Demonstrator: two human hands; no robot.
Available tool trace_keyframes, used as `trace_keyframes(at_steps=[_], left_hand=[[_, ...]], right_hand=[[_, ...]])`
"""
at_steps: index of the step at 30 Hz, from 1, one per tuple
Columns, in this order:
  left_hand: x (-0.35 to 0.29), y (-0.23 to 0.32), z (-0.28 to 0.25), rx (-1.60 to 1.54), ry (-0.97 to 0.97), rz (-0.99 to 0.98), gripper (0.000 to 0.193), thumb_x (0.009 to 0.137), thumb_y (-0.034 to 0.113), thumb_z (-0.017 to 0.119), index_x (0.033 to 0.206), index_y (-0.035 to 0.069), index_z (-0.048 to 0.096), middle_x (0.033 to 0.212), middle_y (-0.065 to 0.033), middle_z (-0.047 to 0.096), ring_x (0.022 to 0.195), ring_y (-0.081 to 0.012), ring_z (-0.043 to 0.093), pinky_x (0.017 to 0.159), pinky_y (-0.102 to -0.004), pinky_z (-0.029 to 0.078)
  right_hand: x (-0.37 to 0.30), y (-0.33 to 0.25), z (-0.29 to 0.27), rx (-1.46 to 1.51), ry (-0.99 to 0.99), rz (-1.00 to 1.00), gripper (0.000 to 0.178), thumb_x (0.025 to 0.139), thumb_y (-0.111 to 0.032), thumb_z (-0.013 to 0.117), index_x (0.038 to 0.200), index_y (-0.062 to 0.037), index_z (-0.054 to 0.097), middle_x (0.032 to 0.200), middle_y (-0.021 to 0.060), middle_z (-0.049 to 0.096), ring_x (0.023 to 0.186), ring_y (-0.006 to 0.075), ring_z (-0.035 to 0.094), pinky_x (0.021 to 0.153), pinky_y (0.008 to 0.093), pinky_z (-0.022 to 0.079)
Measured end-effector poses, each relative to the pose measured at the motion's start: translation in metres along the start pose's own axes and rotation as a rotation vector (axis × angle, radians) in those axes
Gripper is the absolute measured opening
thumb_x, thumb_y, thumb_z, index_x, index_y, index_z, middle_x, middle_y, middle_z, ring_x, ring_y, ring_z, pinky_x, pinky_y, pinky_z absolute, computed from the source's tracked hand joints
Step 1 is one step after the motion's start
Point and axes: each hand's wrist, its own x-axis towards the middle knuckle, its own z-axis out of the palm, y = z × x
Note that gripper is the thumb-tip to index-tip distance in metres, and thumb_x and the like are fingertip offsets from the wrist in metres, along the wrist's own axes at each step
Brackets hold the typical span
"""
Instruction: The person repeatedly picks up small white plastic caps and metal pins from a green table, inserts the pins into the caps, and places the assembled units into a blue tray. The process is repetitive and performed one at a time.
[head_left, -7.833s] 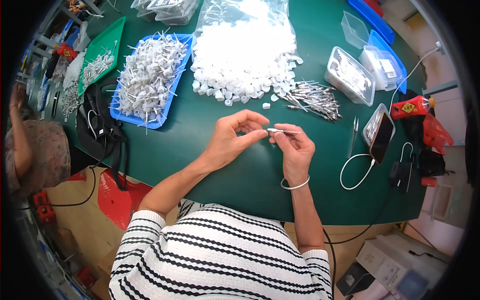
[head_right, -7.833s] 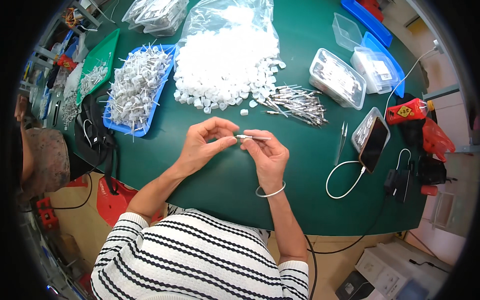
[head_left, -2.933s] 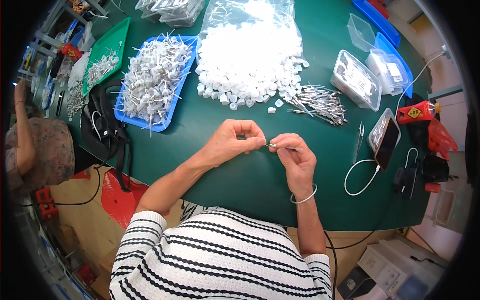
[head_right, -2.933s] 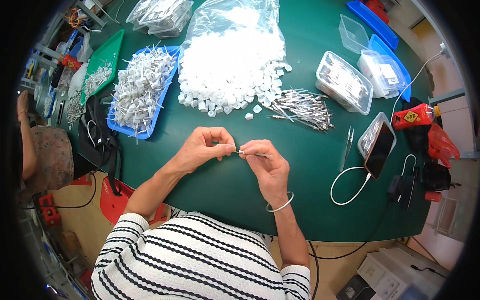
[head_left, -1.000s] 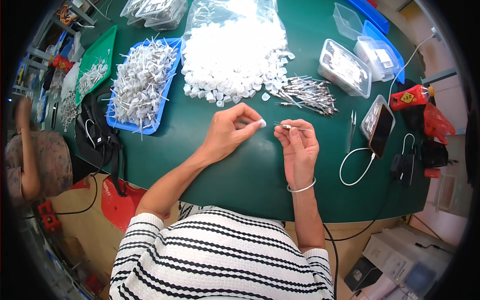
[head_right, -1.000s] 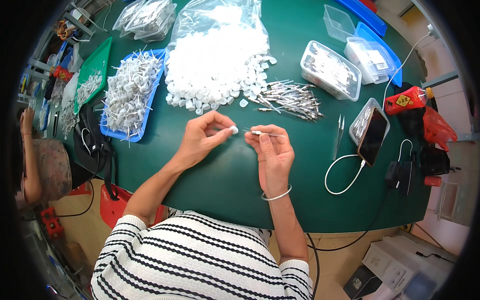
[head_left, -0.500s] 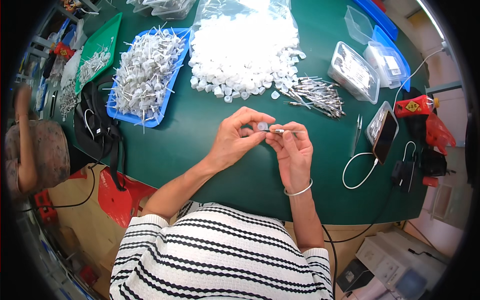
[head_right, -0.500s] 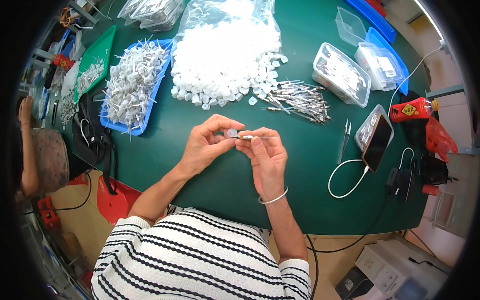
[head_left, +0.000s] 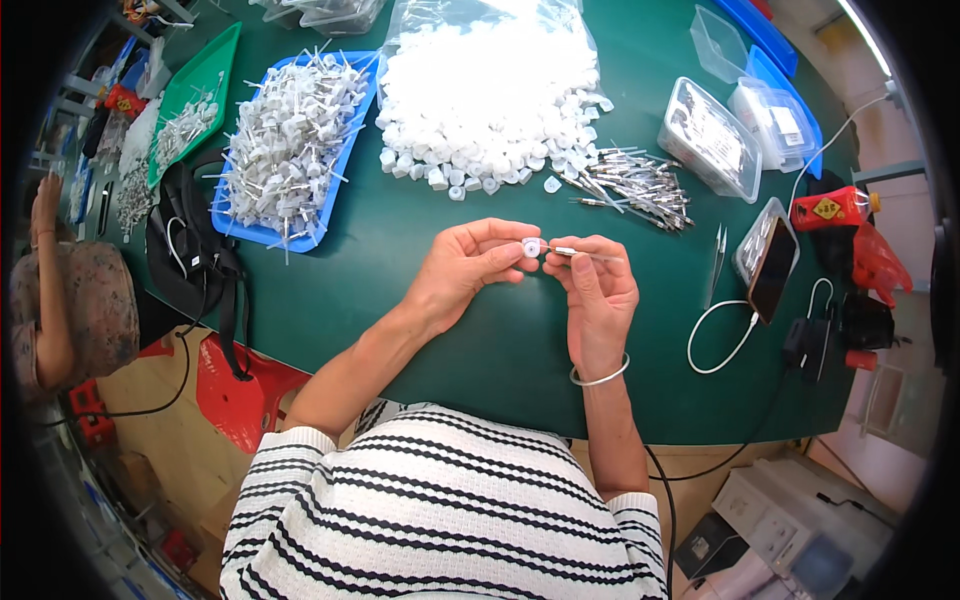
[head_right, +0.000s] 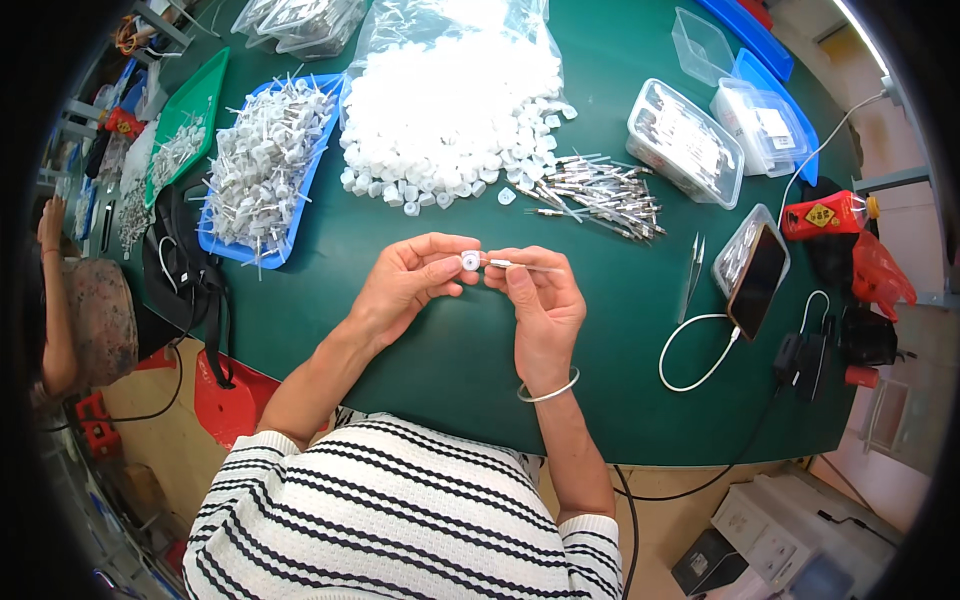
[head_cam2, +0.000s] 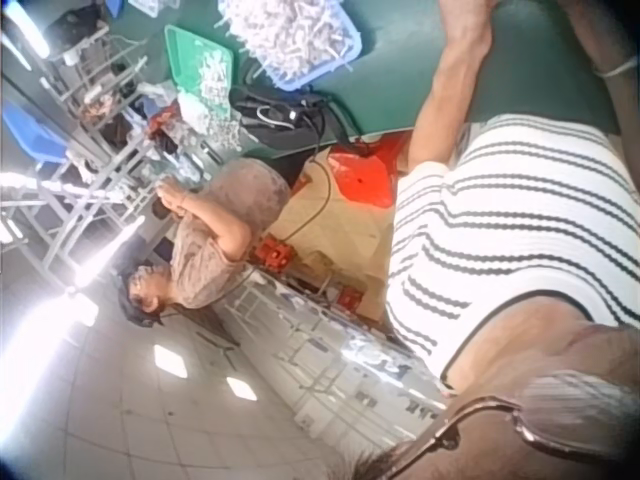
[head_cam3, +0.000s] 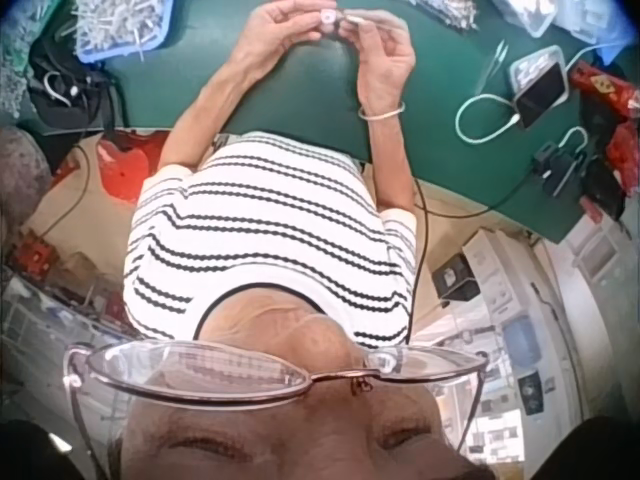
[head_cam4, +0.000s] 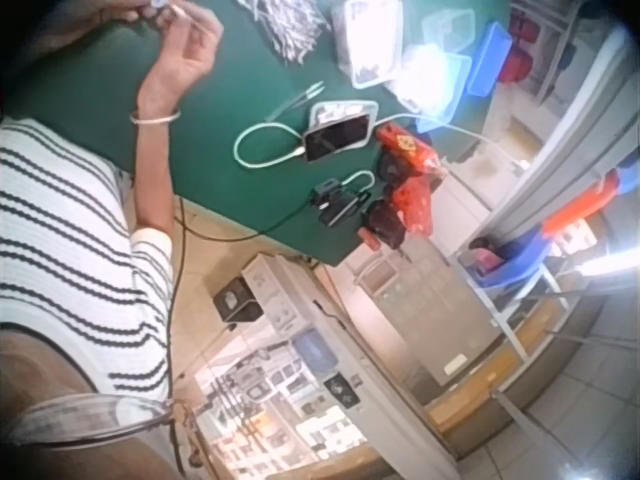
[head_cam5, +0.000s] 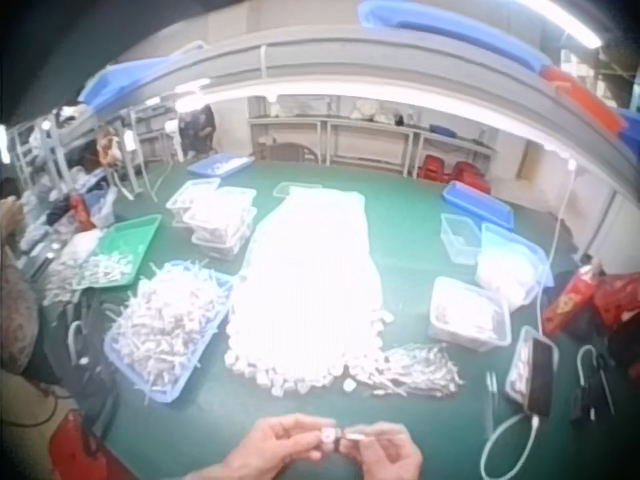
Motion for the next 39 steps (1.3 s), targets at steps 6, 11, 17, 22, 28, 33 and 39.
trace_keyframes(at_steps=[6, 11, 17, 22, 28, 33, 39], left_hand=[[0.002, 0.0, -0.002, -0.057, -0.01, -0.051, 0.024, 0.089, 0.008, 0.062, 0.111, -0.002, 0.06, 0.1, -0.0096, 0.066, 0.087, -0.0133, 0.066, 0.073, -0.0212, 0.055], [0.002, 0.001, -0.001, -0.079, -0.013, -0.065, 0.026, 0.089, 0.009, 0.063, 0.112, -0.002, 0.059, 0.098, -0.0092, 0.066, 0.087, -0.0132, 0.066, 0.072, -0.0208, 0.055], [0.004, 0.0, -0.002, -0.081, -0.012, -0.095, 0.028, 0.091, 0.012, 0.061, 0.115, -0.002, 0.059, 0.097, -0.0097, 0.067, 0.086, -0.0125, 0.066, 0.073, -0.0204, 0.055], [0.003, 0.0, -0.002, -0.105, -0.024, -0.107, 0.025, 0.091, 0.01, 0.059, 0.114, -0.002, 0.06, 0.097, -0.0094, 0.067, 0.085, -0.0127, 0.067, 0.072, -0.0199, 0.055], [0.004, -0.001, -0.001, -0.113, -0.028, -0.117, 0.026, 0.092, 0.01, 0.059, 0.114, -0.002, 0.06, 0.097, -0.0099, 0.067, 0.084, -0.0119, 0.067, 0.071, -0.0194, 0.056], [0.004, -0.002, -0.003, -0.124, -0.024, -0.129, 0.026, 0.092, 0.01, 0.059, 0.115, -0.003, 0.059, 0.097, -0.01, 0.067, 0.084, -0.0119, 0.067, 0.071, -0.0194, 0.056], [0.004, -0.001, -0.003, -0.135, -0.023, -0.14, 0.026, 0.092, 0.01, 0.059, 0.114, -0.003, 0.059, 0.098, -0.0102, 0.067, 0.084, -0.0119, 0.066, 0.071, -0.0192, 0.056]], right_hand=[[0.001, -0.003, 0.005, -0.336, -0.039, -0.211, 0.012, 0.091, -0.004, 0.06, 0.101, 0.0011, 0.058, 0.098, 0.0106, 0.064, 0.088, 0.0147, 0.063, 0.078, 0.0254, 0.052], [0.001, -0.004, 0.006, -0.454, -0.024, -0.255, 0.01, 0.089, -0.005, 0.062, 0.098, 0.0002, 0.06, 0.095, 0.0083, 0.065, 0.086, 0.0148, 0.064, 0.075, 0.0251, 0.052], [0.001, -0.008, 0.007, -0.588, -0.039, -0.289, 0.01, 0.089, -0.006, 0.062, 0.096, -0.0007, 0.06, 0.093, 0.008, 0.065, 0.082, 0.0156, 0.064, 0.074, 0.0261, 0.051], [0.002, -0.011, 0.008, -0.627, -0.056, -0.326, 0.01, 0.088, -0.006, 0.063, 0.096, -0.0008, 0.06, 0.093, 0.0083, 0.065, 0.081, 0.0166, 0.064, 0.073, 0.0264, 0.051], [0.002, -0.012, 0.007, -0.66, -0.068, -0.335, 0.009, 0.088, -0.005, 0.063, 0.096, -0.0007, 0.06, 0.092, 0.0085, 0.065, 0.081, 0.0176, 0.064, 0.072, 0.0271, 0.052], [0.003, -0.011, 0.006, -0.697, -0.077, -0.353, 0.009, 0.088, -0.004, 0.062, 0.095, -0.0009, 0.06, 0.092, 0.0087, 0.065, 0.08, 0.0187, 0.064, 0.071, 0.0279, 0.052], [0.002, -0.012, 0.006, -0.736, -0.09, -0.38, 0.009, 0.087, -0.003, 0.062, 0.095, -0.0015, 0.059, 0.092, 0.009, 0.064, 0.079, 0.0197, 0.064, 0.07, 0.0283, 0.052]])
